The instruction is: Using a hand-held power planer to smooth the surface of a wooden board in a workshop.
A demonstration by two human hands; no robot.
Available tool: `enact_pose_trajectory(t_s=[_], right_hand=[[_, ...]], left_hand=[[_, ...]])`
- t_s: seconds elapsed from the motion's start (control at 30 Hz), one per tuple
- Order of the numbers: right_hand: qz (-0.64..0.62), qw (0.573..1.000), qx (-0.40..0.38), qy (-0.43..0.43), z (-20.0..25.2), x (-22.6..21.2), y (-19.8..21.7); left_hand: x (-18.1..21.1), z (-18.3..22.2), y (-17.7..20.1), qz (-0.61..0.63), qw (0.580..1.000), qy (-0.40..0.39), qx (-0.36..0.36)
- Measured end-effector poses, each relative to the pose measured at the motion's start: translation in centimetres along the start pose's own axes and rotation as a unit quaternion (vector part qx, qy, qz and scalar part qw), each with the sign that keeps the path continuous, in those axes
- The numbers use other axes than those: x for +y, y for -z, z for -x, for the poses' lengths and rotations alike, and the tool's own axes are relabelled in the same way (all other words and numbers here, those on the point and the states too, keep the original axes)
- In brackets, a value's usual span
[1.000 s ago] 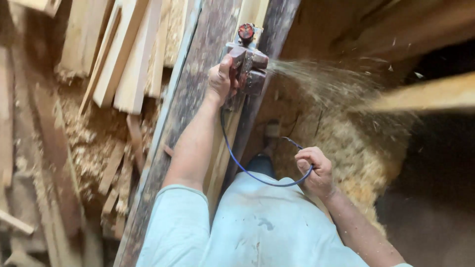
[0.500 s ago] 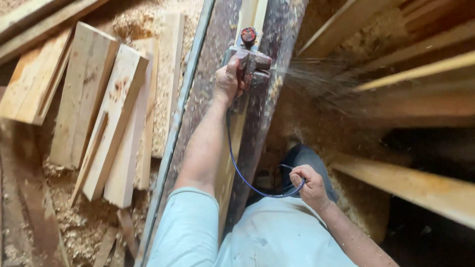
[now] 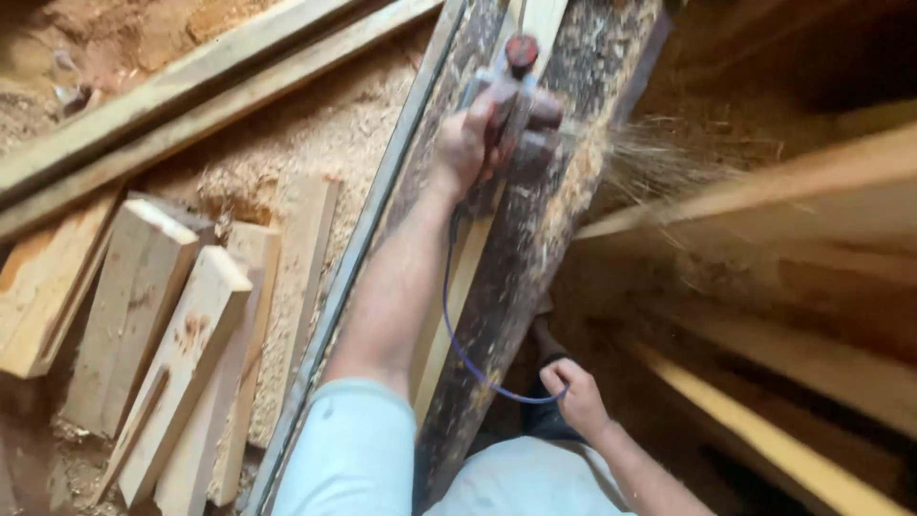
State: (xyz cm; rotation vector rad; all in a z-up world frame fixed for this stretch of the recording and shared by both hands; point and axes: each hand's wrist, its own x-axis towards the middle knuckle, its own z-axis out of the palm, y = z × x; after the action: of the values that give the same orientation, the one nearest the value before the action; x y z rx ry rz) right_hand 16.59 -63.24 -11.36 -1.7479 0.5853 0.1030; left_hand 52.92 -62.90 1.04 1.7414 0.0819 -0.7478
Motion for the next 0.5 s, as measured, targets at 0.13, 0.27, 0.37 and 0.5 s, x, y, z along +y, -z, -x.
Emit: enact_pose_trajectory(t_s=[0.13, 0.27, 0.37, 0.5], right_hand=[[-0.028, 0.993, 0.034, -0.111, -1.8, 2.1, 2.4], [-0.119, 0.945, 0.103, -0.287, -3.8, 0.0, 4.3], [-0.134, 0.939, 0.104, -0.299, -5.8, -0.1, 6.3], [-0.041, 0.964, 0.065, -0.255, -7.1, 3.6, 8.7]], left_hand=[[3.3, -12.2, -5.1, -0.046, 0.992, -0.112, 0.020], [-8.7, -45.4, -11.8, -0.571, 0.630, -0.471, 0.235], [7.7, -18.1, -7.8, 0.101, 0.985, -0.137, 0.020], [5.6, -5.2, -0.4, 0.133, 0.987, -0.094, 0.000]])
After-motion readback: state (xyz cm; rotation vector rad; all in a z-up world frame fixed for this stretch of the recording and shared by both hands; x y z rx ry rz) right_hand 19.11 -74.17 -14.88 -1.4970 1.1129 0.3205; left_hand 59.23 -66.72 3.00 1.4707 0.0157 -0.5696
